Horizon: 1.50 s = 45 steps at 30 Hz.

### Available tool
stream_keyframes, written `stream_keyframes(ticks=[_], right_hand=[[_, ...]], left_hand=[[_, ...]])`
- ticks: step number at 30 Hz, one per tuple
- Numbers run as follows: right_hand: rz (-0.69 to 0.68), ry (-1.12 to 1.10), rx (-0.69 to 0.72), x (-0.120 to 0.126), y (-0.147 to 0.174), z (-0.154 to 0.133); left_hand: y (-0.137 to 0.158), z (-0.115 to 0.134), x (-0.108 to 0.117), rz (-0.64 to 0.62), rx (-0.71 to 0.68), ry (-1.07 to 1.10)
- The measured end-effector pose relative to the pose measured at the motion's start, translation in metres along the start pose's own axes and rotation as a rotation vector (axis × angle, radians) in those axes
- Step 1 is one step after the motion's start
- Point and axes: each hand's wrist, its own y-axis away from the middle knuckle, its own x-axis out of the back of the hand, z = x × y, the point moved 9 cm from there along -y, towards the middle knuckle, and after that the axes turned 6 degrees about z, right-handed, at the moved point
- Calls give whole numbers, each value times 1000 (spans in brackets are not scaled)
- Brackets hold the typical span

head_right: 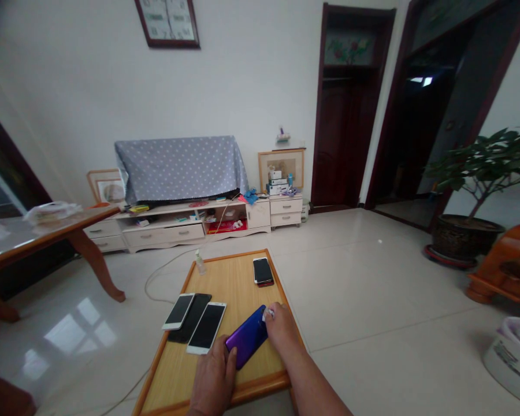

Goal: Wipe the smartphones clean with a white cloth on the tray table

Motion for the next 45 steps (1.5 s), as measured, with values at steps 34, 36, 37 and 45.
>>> stream_keyframes(ticks=[34, 36, 37, 45], right_hand=[[-1, 203, 53, 6, 16, -11], [-14, 196, 83, 7, 20, -18], [-23, 198, 100, 7, 24, -23], [-253, 221, 415, -32, 101, -60]], left_hand=[[9, 21, 8, -17, -160, -22], [7, 19, 5, -44, -163, -21], [7, 18, 5, -54, -172, -19], [12, 13, 11, -47, -245, 21]])
